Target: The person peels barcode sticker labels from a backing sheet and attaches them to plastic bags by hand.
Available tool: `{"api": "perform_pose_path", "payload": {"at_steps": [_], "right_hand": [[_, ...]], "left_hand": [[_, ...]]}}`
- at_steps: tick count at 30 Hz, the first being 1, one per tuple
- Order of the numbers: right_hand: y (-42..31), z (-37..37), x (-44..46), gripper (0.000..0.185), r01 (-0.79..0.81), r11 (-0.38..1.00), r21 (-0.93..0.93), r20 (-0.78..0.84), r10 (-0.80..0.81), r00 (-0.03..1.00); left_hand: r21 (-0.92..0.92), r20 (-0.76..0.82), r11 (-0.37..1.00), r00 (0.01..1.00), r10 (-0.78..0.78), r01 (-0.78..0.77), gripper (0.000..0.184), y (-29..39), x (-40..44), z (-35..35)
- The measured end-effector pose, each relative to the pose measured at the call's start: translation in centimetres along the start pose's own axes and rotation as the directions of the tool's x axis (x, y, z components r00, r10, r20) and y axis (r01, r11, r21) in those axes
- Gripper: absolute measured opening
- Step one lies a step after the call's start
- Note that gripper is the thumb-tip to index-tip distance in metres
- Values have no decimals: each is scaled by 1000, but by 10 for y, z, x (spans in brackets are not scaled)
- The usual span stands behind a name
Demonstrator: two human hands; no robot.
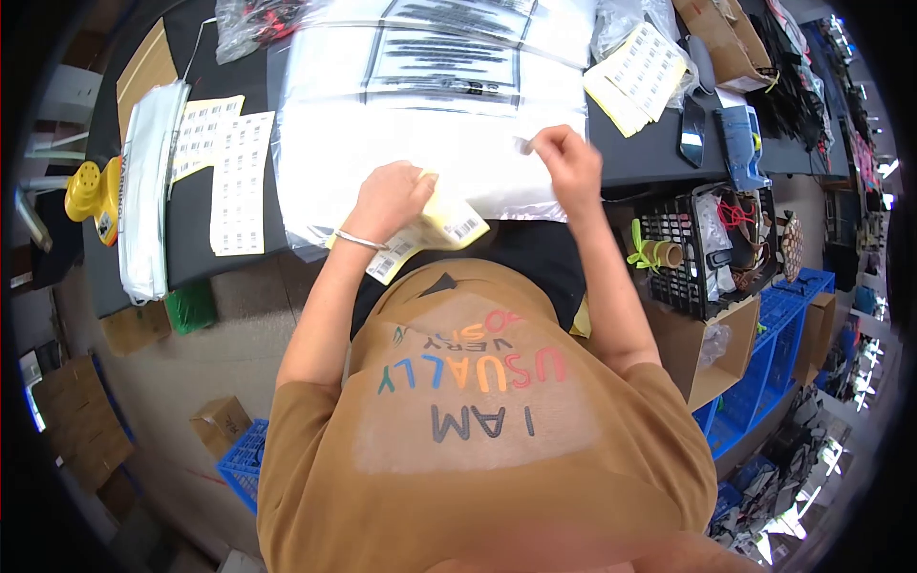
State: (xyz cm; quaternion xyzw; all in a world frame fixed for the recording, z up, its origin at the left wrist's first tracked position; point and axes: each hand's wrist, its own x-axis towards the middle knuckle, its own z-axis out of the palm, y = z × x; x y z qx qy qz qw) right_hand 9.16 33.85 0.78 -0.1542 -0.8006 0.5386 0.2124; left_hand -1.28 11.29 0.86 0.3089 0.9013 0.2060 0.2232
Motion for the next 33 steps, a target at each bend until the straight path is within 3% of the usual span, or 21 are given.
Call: {"api": "perform_pose_path", "payload": {"at_steps": [2, 3, 4, 6, 19, 23, 28, 33], "right_hand": [[27, -17, 37, 14, 94, 969, -228, -51, -109, 993], [40, -19, 51, 15, 46, 974, -222, -25, -53, 998], [52, -19, 59, 15, 36, 974, -222, -33, -44, 998], [71, -17, 69, 15, 46, 974, -224, 78, -29, 997], [83, -11, 69, 17, 154, 898, -411, 166, -93, 982], [76, -5, 68, 21, 109, 879, -464, 170, -32, 985], [68, 4, 67, 30, 134, 748, -650, 141, -55, 989], [71, 7, 67, 32, 98, 736, -670, 97, -45, 994]], "left_hand": [[-30, -191, 951, 936, 295, -306, 29, 5, 0, 20], [19, -167, 933, 919, 357, -359, 24, 10, 0, 25], [18, -156, 931, 919, 362, -364, 24, 13, 1, 33], [219, -119, 920, 927, 357, -326, 26, 16, 0, 48], [197, -103, 945, 953, 285, -261, 22, 17, -8, 49], [191, -90, 948, 957, 276, -255, 22, 16, -7, 49], [172, -121, 952, 953, 276, -254, 22, 16, -7, 50], [166, -138, 952, 950, 281, -257, 22, 15, -7, 53]]}}
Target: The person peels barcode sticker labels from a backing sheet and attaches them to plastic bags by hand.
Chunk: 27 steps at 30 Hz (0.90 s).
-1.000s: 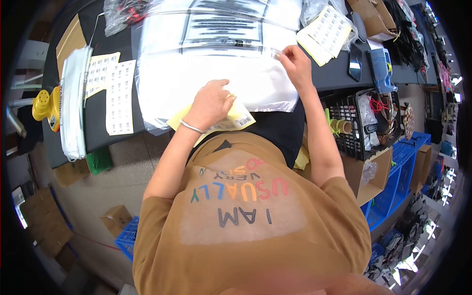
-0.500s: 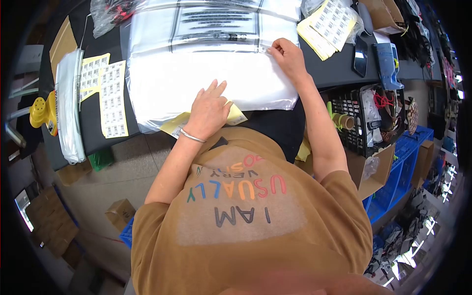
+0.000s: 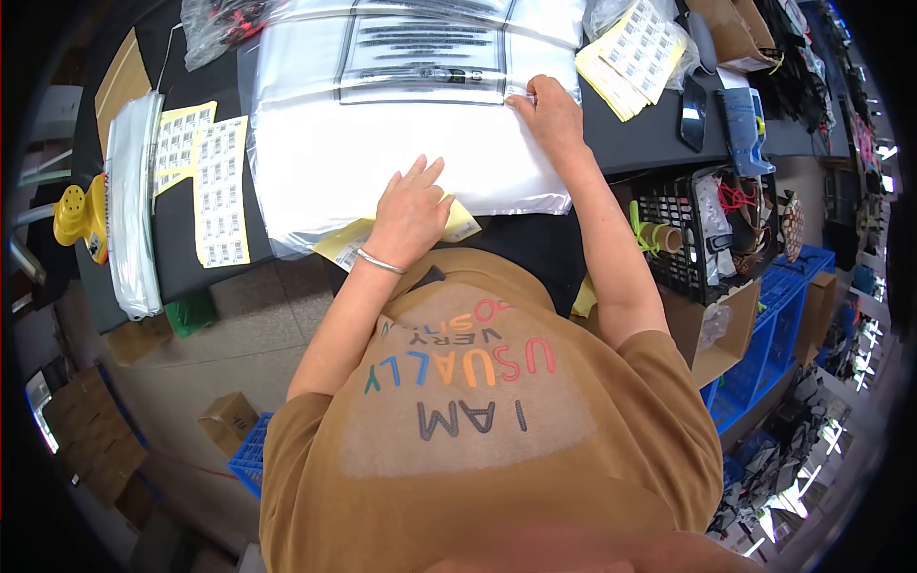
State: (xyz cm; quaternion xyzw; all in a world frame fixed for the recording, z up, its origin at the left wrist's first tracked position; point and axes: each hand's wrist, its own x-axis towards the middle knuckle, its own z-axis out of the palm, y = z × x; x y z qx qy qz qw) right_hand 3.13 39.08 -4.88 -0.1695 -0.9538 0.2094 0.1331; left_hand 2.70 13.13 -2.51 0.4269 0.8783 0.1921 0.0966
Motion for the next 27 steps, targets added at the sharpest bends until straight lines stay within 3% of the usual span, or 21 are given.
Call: {"api": "perform_pose_path", "payload": {"at_steps": [5, 7, 11, 13, 15, 17, 19, 20, 24, 27], "right_hand": [[5, 1, 2, 28, -30, 996, -89, -9, 29, 1000], [14, 9, 2, 22, -104, 984, -142, -169, 80, 982], [25, 9, 6, 16, -119, 975, -186, -164, 89, 982], [24, 1, 6, 10, -76, 969, -237, -87, 56, 995], [8, -9, -3, 13, -14, 980, -200, -42, 5, 999], [-17, -19, -28, 19, 104, 978, 182, 45, -114, 992], [-34, -10, -51, 30, 271, 902, 336, 179, -344, 922], [-40, -1, -60, 24, 422, 889, 177, 152, -448, 881], [-45, 10, -60, 11, 264, 945, 193, 131, -292, 948], [-42, 12, -54, 13, 174, 955, 241, 177, -219, 959]], "left_hand": [[-8, -19, 1000, 1000, 5, -5, 23, -2, 0, 3], [-13, -20, 1000, 1000, 12, -12, 24, -2, 1, 5], [-33, -14, 999, 1000, 1, -2, 23, -8, 0, 8], [-96, -142, 992, 988, 67, -81, 27, -11, -3, 5], [-130, -73, 990, 996, 53, -62, 28, -3, -12, -15], [-184, 19, 982, 999, 44, -40, 29, 5, -30, -26], [-198, 80, 978, 994, 78, -61, 28, 7, -43, -26], [-202, 138, 979, 988, 63, -34, 28, 7, -46, -25], [-236, 154, 970, 983, 99, -61, 27, 8, -49, -18], [-225, 106, 964, 980, 166, -139, 28, 14, -46, -22]]}}
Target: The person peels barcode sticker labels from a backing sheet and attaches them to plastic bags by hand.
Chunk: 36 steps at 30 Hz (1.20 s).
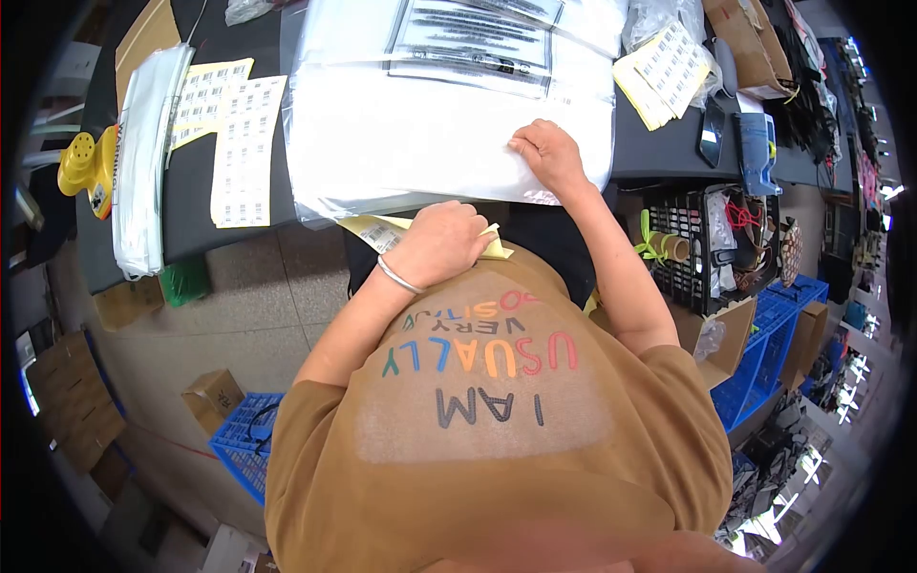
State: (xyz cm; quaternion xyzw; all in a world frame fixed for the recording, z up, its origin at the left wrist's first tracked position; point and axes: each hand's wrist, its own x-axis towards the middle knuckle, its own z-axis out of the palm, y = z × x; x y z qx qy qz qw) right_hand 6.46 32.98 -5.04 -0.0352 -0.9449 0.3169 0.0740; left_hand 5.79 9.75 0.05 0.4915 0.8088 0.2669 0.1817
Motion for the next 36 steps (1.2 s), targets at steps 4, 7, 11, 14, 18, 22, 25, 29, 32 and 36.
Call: {"api": "perform_pose_path", "payload": {"at_steps": [4, 7, 11, 14, 18, 22, 25, 29, 32, 36], "right_hand": [[1, -2, 1, 20, 5, 1000, -18, 16, -4, 1000], [1, 1, 2, 28, -23, 997, -76, 35, 26, 999], [1, -1, 9, 25, 48, 978, -204, 210, -5, 978], [6, -20, 51, 21, 142, 973, -184, 299, -82, 951], [104, -64, 211, 18, 107, 900, -423, 60, -90, 994], [196, -167, 310, 22, -241, 846, -476, -612, -122, 781], [141, -185, 289, 23, -64, 930, -362, -640, -198, 742], [35, -136, 162, 25, 70, 980, 185, -169, -38, 985], [-3, -72, 69, 32, -58, 888, 456, 253, -67, 965], [-17, -15, 7, 24, -458, 558, 692, 465, 141, 874]], "left_hand": [[-48, 1, 999, 1000, 21, -21, 23, 4, 5, 3], [5, -87, 998, 995, 59, -59, 19, 2, 12, -4], [146, -73, 989, 997, -28, 38, 20, -16, 26, 1], [127, -51, 989, 996, -67, 73, 20, -25, 26, 7], [77, -26, 994, 997, -70, 72, 18, -23, 28, -4], [78, -13, 994, 997, -72, 73, 17, -32, 31, -8], [-131, -228, 984, 962, -148, 120, 23, -39, 34, -6], [-174, -113, 928, 929, -352, 330, 29, -49, 53, -34], [-252, -133, 908, 917, -376, 336, 32, -57, 71, -49], [-464, -8, 816, 920, -391, 343, 35, -53, 80, -58]]}}
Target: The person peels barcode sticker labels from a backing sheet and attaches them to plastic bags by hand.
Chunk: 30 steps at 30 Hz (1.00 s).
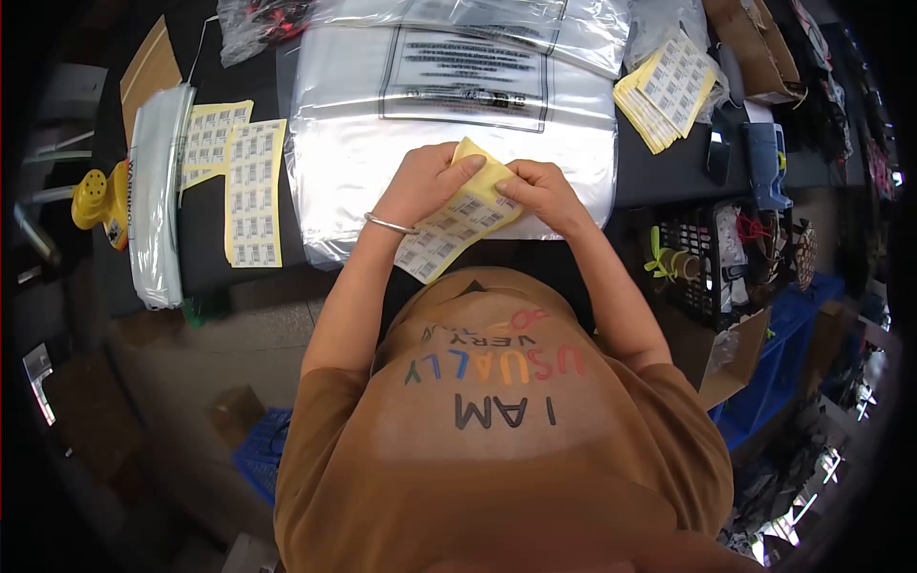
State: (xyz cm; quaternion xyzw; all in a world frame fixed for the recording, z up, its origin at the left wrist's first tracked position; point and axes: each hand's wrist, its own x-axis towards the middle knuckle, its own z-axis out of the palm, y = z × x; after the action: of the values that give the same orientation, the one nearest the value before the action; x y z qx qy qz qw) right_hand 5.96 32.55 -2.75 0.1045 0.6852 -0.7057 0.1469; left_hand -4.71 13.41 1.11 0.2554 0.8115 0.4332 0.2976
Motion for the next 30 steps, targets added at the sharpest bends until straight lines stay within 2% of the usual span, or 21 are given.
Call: {"api": "perform_pose_path", "payload": {"at_steps": [1, 2, 4, 5, 6, 8, 10, 11, 12, 13, 14, 16, 18, 20, 23, 25, 26, 28, 30], "right_hand": [[7, 10, -7, 19, 97, 990, 99, -129, -84, 988], [11, 13, -10, 19, 103, 989, 106, -134, -89, 987], [16, 14, -18, 18, 192, 972, 132, -344, -137, 929], [16, 12, -22, 18, 199, 977, 76, -355, -160, 921], [13, 12, -26, 18, 204, 976, 75, -361, -164, 918], [7, 14, -33, 20, 265, 963, -41, -340, -263, 903], [-4, 22, -33, 16, 257, 966, -26, -352, -249, 902], [-11, 28, -31, 14, 339, 836, -431, -464, -528, 711], [-17, 33, -31, 13, 279, 576, -768, -419, -782, 462], [-24, 36, -37, 16, 266, 500, -824, -357, -824, 440], [-25, 41, -39, 16, 276, 492, -826, -347, -829, 439], [-25, 49, -42, 18, 329, 320, -888, -147, -877, 457], [-26, 56, -39, 18, 340, 278, -898, -111, -892, 438], [-22, 58, -36, 16, 324, 335, -885, -175, -883, 436], [-21, 61, -32, 14, 339, 316, -886, -155, -891, 426], [-21, 61, -32, 14, 345, 314, -884, -148, -890, 430], [-21, 61, -32, 13, 359, 324, -875, -140, -880, 453], [-23, 63, -33, 12, 376, 332, -865, -126, -869, 478], [-26, 65, -35, 11, 364, 392, -845, -162, -836, 524]], "left_hand": [[-11, 29, 999, 999, 35, -35, 36, 0, -2, -1], [-2, 33, 999, 999, 37, -37, 36, -1, -7, -2], [-193, 60, 981, 998, 29, -17, 36, -3, -15, -9], [-182, 124, 982, 992, -29, 52, 36, -2, -18, -11], [-179, 127, 983, 992, -23, 46, 36, -5, -20, -8], [-224, 236, 970, 971, -41, 96, 38, -14, -24, -2], [-259, 238, 958, 969, -57, 121, 42, -8, -30, 1], [-308, 209, 941, 975, -80, 143, 39, -6, -32, 3], [-358, 180, 919, 978, -105, 165, 36, -4, -35, 4], [-355, 155, 920, 981, -117, 166, 33, 0, -38, 3], [-359, 143, 919, 983, -117, 161, 33, 1, -41, 3], [-450, 164, 878, 981, -100, 165, 31, 2, -45, 4], [-428, 169, 891, 982, -88, 153, 30, 5, -47, 4], [-408, 165, 902, 983, -78, 140, 30, 6, -47, 2], [-377, 193, 921, 981, -30, 102, 29, 2, -49, 0], [-261, 100, 965, 993, 62, -34, 26, 3, -49, 2], [-264, 97, 964, 993, 63, -35, 26, 4, -49, 2], [-45, 21, 984, 985, 174, -173, 27, 9, -49, 0], [-44, -12, 983, 984, 179, -180, 29, 8, -48, 4]]}}
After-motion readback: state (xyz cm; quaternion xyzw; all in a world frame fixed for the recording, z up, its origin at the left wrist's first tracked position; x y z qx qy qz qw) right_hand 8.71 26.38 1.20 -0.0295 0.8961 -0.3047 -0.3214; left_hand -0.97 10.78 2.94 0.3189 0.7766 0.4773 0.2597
